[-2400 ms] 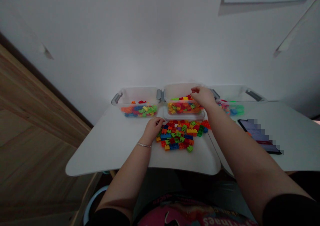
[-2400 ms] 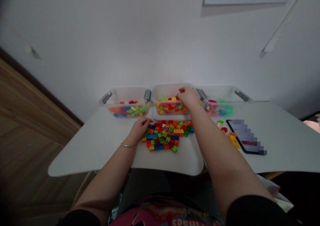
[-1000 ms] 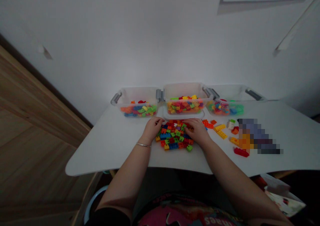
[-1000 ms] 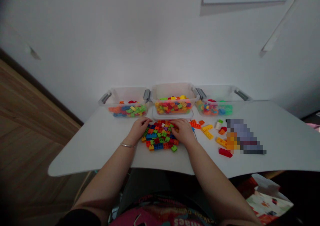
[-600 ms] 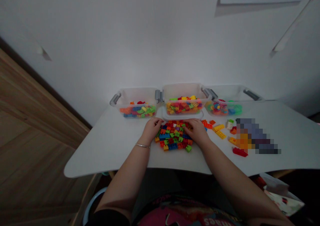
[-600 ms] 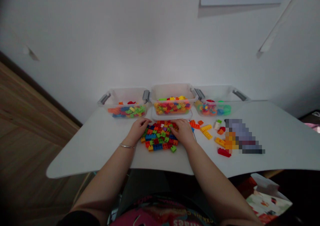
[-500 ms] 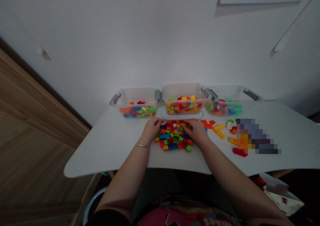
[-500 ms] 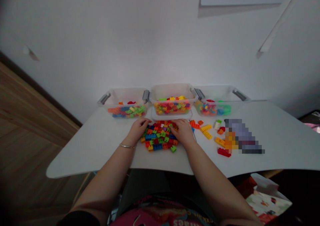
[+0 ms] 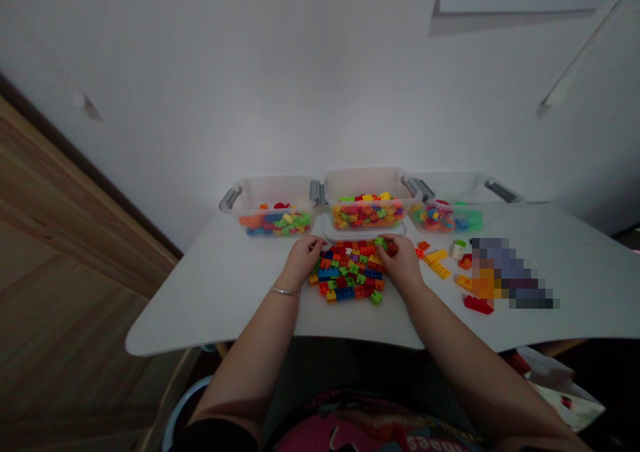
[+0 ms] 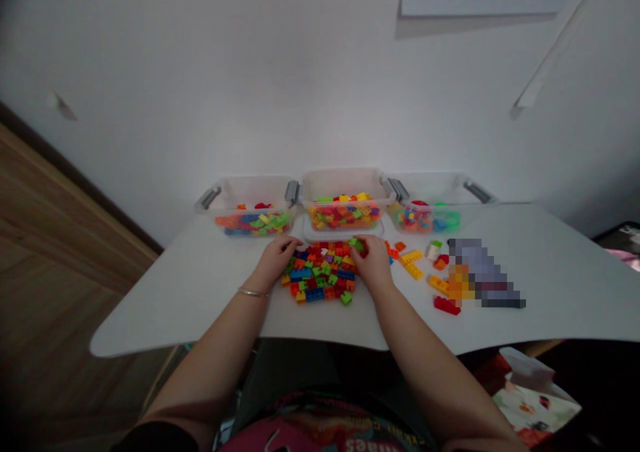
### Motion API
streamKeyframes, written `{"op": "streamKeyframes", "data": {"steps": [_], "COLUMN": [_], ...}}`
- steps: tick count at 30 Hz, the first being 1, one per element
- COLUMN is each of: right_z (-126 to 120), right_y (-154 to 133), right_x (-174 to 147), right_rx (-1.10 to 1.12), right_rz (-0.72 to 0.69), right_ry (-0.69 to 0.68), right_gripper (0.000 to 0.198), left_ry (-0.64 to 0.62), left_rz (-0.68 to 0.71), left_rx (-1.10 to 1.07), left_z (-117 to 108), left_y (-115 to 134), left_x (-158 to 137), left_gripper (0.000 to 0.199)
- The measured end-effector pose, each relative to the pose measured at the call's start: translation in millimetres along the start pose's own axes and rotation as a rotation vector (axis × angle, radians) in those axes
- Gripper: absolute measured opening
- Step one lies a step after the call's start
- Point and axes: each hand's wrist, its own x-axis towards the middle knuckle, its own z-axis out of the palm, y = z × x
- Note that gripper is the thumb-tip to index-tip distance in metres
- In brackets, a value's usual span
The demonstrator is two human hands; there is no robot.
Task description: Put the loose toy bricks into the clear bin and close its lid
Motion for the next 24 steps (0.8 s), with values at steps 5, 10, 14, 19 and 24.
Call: {"op": "streamKeyframes", "data": {"steps": [5,10,14,19,24], "right_z": [-9,-27,-33,-19,-5], "right_y": [-8,-27,-40,-49,-59], "right_x": [6,35,76,123,138], "right_rx": [0.110,0.206,0.217,0.151,-0.085], "right_rz": [0.032,-0.048,-0.094,-0.090,-0.071], "right_ry": [0.183,0.409,0.472,0.537,0.309], "right_gripper": [0.030,0.030,0.029,0.029,0.030], "left_ry": [0.008,0.014,0.019,0.024,0.013], "left_rz": [0.010,0.017,0.019,0.013,0.025], "left_rx": [0.006,0.002,-0.005,-0.005,0.007], "left_z": [1,1,0,1,2], "left_y": [-2,-3,-2,-2,-3], "left_x": [1,2,1,1,2], "left_gripper": [0.026,0.026,0.026,0.025,0.025]}}
